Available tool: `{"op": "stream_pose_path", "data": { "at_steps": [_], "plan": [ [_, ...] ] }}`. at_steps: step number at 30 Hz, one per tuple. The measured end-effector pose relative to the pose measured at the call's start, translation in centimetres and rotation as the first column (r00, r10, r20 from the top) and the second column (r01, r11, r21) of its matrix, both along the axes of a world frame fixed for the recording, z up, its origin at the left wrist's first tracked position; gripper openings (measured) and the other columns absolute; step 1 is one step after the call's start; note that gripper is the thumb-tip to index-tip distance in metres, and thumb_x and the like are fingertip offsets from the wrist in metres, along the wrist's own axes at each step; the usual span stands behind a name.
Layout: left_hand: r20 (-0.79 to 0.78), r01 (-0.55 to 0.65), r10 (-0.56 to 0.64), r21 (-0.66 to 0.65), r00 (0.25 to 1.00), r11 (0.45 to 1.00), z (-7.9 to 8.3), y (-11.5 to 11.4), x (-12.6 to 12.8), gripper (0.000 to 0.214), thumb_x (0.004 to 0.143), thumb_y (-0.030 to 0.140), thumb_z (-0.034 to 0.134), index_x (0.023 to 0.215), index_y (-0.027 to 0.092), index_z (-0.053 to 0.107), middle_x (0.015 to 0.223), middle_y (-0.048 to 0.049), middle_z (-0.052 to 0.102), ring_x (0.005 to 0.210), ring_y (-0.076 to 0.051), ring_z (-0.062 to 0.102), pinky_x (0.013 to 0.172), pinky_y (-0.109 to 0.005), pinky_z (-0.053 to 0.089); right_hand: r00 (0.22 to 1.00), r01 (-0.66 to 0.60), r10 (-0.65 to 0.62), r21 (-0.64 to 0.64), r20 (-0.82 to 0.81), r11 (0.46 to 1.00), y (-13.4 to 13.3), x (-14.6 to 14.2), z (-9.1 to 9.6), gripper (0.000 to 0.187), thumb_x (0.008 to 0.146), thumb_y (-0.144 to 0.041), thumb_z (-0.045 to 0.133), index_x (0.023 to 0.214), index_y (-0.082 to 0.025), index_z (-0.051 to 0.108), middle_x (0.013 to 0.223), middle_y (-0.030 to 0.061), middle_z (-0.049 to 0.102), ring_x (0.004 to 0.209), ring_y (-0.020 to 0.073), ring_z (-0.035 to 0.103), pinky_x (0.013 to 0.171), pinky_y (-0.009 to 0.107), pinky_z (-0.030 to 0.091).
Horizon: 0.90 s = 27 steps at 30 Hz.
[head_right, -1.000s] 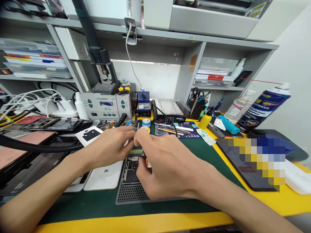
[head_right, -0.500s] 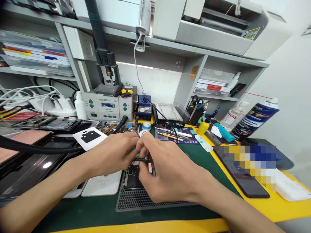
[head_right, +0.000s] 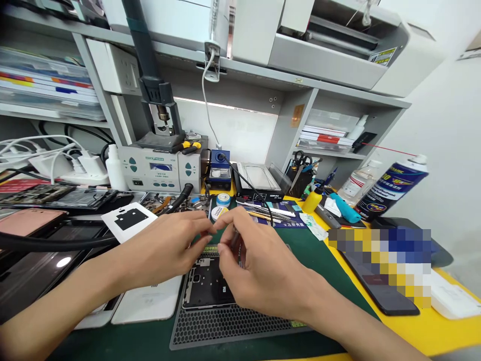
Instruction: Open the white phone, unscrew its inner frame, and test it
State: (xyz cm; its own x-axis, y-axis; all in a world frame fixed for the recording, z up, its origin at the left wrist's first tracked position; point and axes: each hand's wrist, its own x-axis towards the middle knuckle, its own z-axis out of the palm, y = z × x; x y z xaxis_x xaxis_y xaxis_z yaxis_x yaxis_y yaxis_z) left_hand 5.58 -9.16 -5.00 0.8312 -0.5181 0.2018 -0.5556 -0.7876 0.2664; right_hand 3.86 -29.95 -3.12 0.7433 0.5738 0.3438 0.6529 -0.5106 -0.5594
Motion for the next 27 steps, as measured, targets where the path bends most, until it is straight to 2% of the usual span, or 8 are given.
{"op": "stream_pose_path", "data": {
  "at_steps": [8,11,15,19,21,24,27],
  "plan": [
    [-0.09,0.046,-0.055,-0.099,0.994,0.994,0.5,-0.3,-0.7,0.02,0.089,0.021,0.049,0.091,0.025,0.069,0.089,-0.0038,0.068,0.078,-0.021,0.064,0.069,-0.033,0.047,0.993,0.117,-0.112,0.174,-0.04,0.978,-1.0,0.9,0.2,0.024,0.092,-0.015,0.061,0.109,-0.026,0.05,0.092,0.0006,0.063,0.076,0.0154,0.064,0.063,0.026,0.055],
    [-0.144,0.058,-0.074,-0.108,0.987,0.992,0.5,-0.7,-1.0,0.013,0.085,0.025,0.056,0.088,0.025,0.069,0.089,-0.0031,0.069,0.08,-0.022,0.063,0.07,-0.034,0.047,0.989,0.14,-0.125,0.215,-0.08,0.967,-1.2,1.5,0.1,0.021,0.092,-0.016,0.061,0.108,-0.025,0.05,0.089,-0.0005,0.063,0.072,0.0143,0.062,0.061,0.027,0.055],
    [-0.189,0.009,-0.033,-0.129,0.981,0.992,0.1,-1.3,-1.2,0.008,0.084,0.031,0.06,0.084,0.025,0.065,0.089,-0.0003,0.067,0.082,-0.021,0.061,0.07,-0.033,0.045,0.984,0.162,-0.134,0.271,-0.116,0.949,-1.2,1.8,-0.1,0.02,0.093,-0.017,0.06,0.109,-0.025,0.05,0.086,-0.0012,0.063,0.064,0.0127,0.058,0.056,0.027,0.054],
    [-0.167,0.015,-0.039,-0.144,0.985,0.989,-0.2,-1.6,-0.9,0.015,0.091,0.027,0.052,0.079,0.024,0.061,0.086,0.0015,0.066,0.076,-0.018,0.058,0.065,-0.03,0.04,0.98,0.178,-0.141,0.312,-0.139,0.933,-1.1,2.0,0.0,0.02,0.093,-0.02,0.061,0.109,-0.023,0.05,0.087,0.0003,0.063,0.066,0.014,0.061,0.057,0.029,0.055],
    [-0.143,0.019,-0.037,-0.13,0.989,0.991,-0.3,-1.4,-0.6,0.018,0.093,0.025,0.049,0.078,0.024,0.06,0.086,0.001,0.066,0.075,-0.017,0.058,0.064,-0.03,0.039,0.976,0.207,-0.166,0.368,-0.14,0.907,-1.2,2.3,0.3,0.021,0.093,-0.022,0.063,0.109,-0.022,0.05,0.087,0.0007,0.062,0.066,0.0145,0.063,0.057,0.029,0.057],
    [-0.082,-0.024,0.018,-0.067,0.996,0.997,-0.4,-0.9,0.2,0.018,0.093,0.024,0.047,0.082,0.023,0.061,0.089,-0.0011,0.065,0.077,-0.019,0.059,0.065,-0.031,0.04,0.97,0.243,-0.199,0.458,-0.142,0.855,-1.9,2.9,0.6,0.022,0.092,-0.026,0.065,0.107,-0.022,0.05,0.084,-0.0002,0.063,0.063,0.0141,0.064,0.055,0.029,0.058],
    [-0.024,-0.074,0.074,-0.008,0.997,0.997,-0.7,-0.7,1.2,0.02,0.095,0.024,0.046,0.085,0.023,0.063,0.091,-0.0031,0.066,0.081,-0.021,0.061,0.068,-0.033,0.043,0.964,0.262,-0.203,0.463,-0.174,0.847,-3.3,3.5,0.5,0.023,0.091,-0.028,0.067,0.105,-0.021,0.05,0.081,-0.0007,0.063,0.059,0.0137,0.065,0.052,0.028,0.059]
  ]
}}
